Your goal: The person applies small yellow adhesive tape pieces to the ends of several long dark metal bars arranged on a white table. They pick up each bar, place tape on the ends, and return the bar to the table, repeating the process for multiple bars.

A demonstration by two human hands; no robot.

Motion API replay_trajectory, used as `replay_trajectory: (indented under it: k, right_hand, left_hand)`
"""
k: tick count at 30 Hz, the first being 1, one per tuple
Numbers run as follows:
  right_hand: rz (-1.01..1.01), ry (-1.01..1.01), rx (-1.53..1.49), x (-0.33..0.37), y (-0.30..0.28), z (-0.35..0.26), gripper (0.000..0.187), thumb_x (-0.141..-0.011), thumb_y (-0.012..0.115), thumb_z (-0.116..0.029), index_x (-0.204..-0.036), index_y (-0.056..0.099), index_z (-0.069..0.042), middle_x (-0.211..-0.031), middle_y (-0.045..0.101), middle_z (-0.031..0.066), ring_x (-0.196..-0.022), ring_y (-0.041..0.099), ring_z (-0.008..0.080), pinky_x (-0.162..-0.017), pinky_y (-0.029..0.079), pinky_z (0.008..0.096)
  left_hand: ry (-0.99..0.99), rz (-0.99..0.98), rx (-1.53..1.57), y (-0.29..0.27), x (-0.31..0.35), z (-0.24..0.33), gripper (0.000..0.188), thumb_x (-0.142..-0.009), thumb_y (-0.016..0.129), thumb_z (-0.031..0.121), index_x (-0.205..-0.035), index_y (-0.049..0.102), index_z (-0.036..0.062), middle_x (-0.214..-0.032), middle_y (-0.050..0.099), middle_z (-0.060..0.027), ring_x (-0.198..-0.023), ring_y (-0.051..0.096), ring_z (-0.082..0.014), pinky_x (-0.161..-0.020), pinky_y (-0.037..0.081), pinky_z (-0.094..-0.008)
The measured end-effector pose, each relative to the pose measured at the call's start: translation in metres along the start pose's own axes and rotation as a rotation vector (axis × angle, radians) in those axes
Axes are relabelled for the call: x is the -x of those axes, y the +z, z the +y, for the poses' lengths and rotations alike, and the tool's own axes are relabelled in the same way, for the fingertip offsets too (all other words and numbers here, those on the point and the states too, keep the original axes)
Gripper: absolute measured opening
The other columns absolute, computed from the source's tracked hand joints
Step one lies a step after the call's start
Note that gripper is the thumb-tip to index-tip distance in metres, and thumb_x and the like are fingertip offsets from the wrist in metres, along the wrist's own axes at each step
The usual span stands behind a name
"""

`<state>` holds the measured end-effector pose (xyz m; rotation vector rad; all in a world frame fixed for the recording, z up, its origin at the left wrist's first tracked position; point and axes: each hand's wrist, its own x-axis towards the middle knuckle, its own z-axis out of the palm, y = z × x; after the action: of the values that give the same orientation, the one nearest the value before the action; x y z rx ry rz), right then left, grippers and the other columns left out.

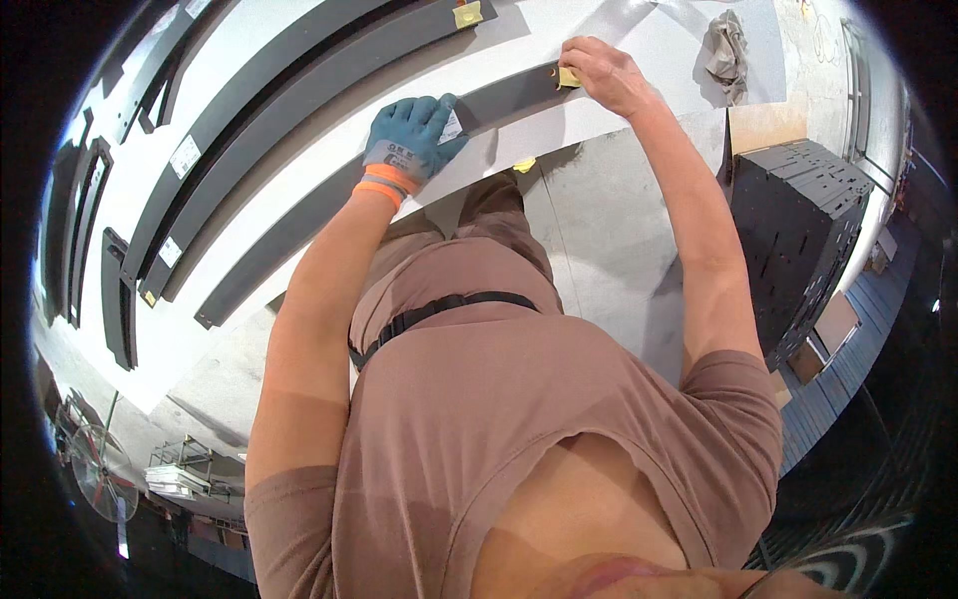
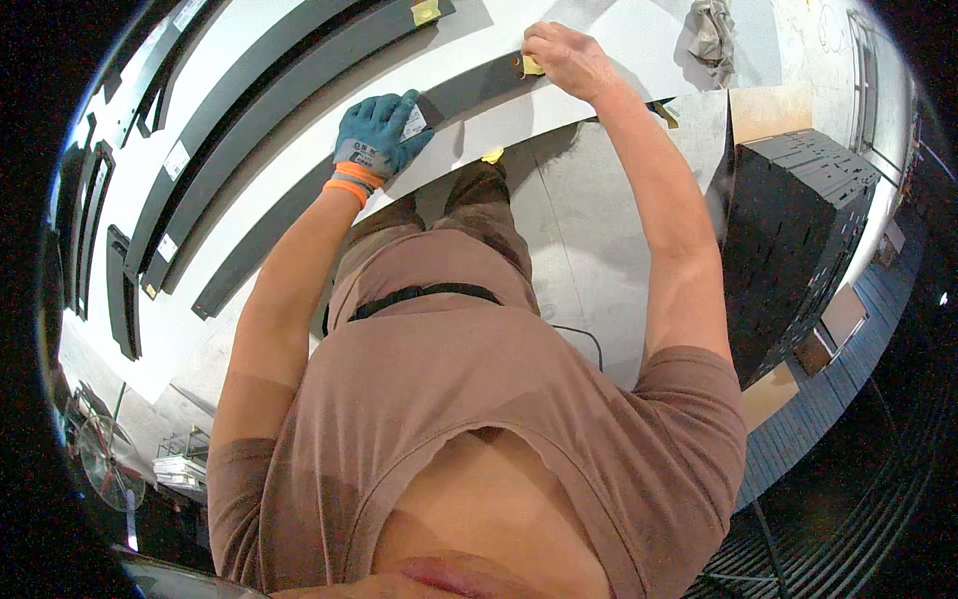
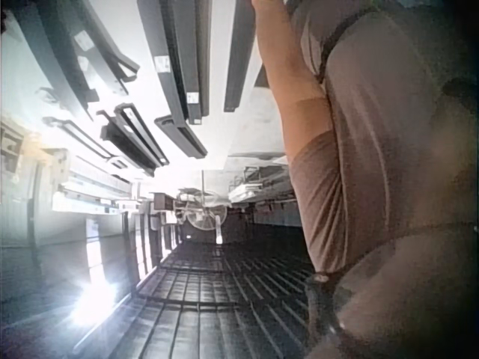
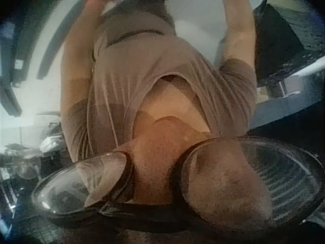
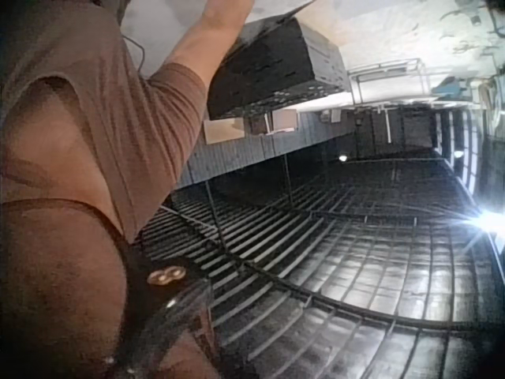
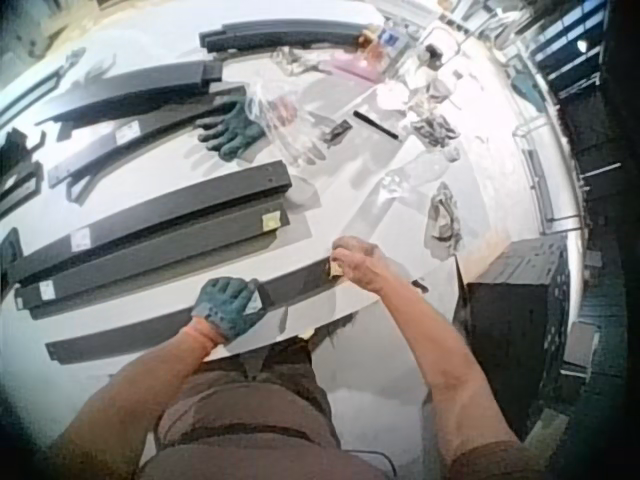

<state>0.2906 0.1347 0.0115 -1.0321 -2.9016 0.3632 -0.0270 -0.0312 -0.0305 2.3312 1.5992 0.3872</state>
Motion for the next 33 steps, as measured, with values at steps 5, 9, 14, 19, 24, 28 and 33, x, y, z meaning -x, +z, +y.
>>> replay_trajectory:
  k: [5, 9, 14, 19, 24, 28, 33]
  right_hand:
    - [0.001, -0.004, -0.027, 0.002, 0.001, -0.005, 0.019, -0.09, 0.062, -0.002, -0.107, 0.065, -0.011, -0.119, 0.064, 0.0002, -0.11, 0.066, 0.0239, -0.092, 0.059, 0.0395]
    - [-0.019, -0.064, 0.069, 0.0, -0.003, -0.005, 0.021, -0.089, 0.064, -0.003, -0.108, 0.066, -0.011, -0.123, 0.063, 0.0001, -0.11, 0.067, 0.0232, -0.093, 0.06, 0.0384]
    - [-0.037, -0.06, 0.035, 0.0, -0.003, 0.003, 0.021, -0.096, 0.066, -0.012, -0.116, 0.068, -0.019, -0.134, 0.061, -0.0029, -0.105, 0.07, 0.0246, -0.091, 0.062, 0.0379]
    - [-0.007, -0.121, 0.025, -0.003, -0.004, 0.008, 0.027, -0.093, 0.069, -0.012, -0.119, 0.071, -0.02, -0.135, 0.062, -0.0041, -0.1, 0.07, 0.0209, -0.085, 0.062, 0.0347]
    - [0.014, -0.222, 0.07, 0.005, 0.001, 0.014, 0.022, -0.091, 0.069, -0.013, -0.112, 0.071, -0.02, -0.129, 0.065, -0.0052, -0.107, 0.069, 0.0199, -0.089, 0.062, 0.0362]
    - [0.065, -0.269, 0.088, 0.011, 0.009, 0.014, 0.023, -0.086, 0.066, -0.006, -0.109, 0.068, -0.009, -0.121, 0.068, 0.0027, -0.104, 0.067, 0.0227, -0.089, 0.06, 0.0361]
    - [0.176, -0.22, 0.204, 0.015, 0.009, -0.006, 0.018, -0.083, 0.069, -0.004, -0.101, 0.069, -0.005, -0.111, 0.07, 0.0061, -0.097, 0.069, 0.0228, -0.081, 0.058, 0.0361]
  left_hand:
    - [0.008, 0.016, -0.007, 0.0, 0.0, 0.0, 0.065, -0.088, 0.073, 0.049, -0.14, 0.06, 0.0121, -0.119, 0.066, -0.0091, -0.106, 0.065, -0.0293, -0.089, 0.052, -0.044]
    - [-0.006, 0.0, -0.006, -0.001, 0.0, 0.001, 0.064, -0.088, 0.073, 0.049, -0.139, 0.061, 0.0119, -0.119, 0.066, -0.0093, -0.106, 0.065, -0.0296, -0.09, 0.052, -0.0447]
    - [-0.007, 0.0, -0.012, 0.001, 0.0, 0.001, 0.064, -0.088, 0.072, 0.049, -0.139, 0.06, 0.0123, -0.121, 0.066, -0.0094, -0.107, 0.064, -0.0305, -0.091, 0.051, -0.045]
    - [-0.009, 0.014, -0.013, 0.001, 0.0, 0.002, 0.064, -0.088, 0.073, 0.049, -0.139, 0.06, 0.0129, -0.121, 0.066, -0.0092, -0.107, 0.065, -0.0299, -0.091, 0.051, -0.0448]
    - [-0.011, 0.004, -0.015, -0.002, 0.0, 0.004, 0.063, -0.088, 0.073, 0.049, -0.138, 0.061, 0.0129, -0.121, 0.066, -0.0092, -0.107, 0.065, -0.0295, -0.092, 0.051, -0.0444]
    - [-0.004, 0.017, -0.013, 0.0, 0.001, 0.002, 0.063, -0.088, 0.072, 0.049, -0.138, 0.061, 0.0124, -0.122, 0.066, -0.0092, -0.108, 0.065, -0.0296, -0.092, 0.051, -0.044]
    - [-0.016, 0.001, -0.02, 0.0, 0.0, 0.002, 0.063, -0.089, 0.072, 0.05, -0.138, 0.061, 0.0123, -0.123, 0.066, -0.0094, -0.109, 0.064, -0.0296, -0.092, 0.051, -0.044]
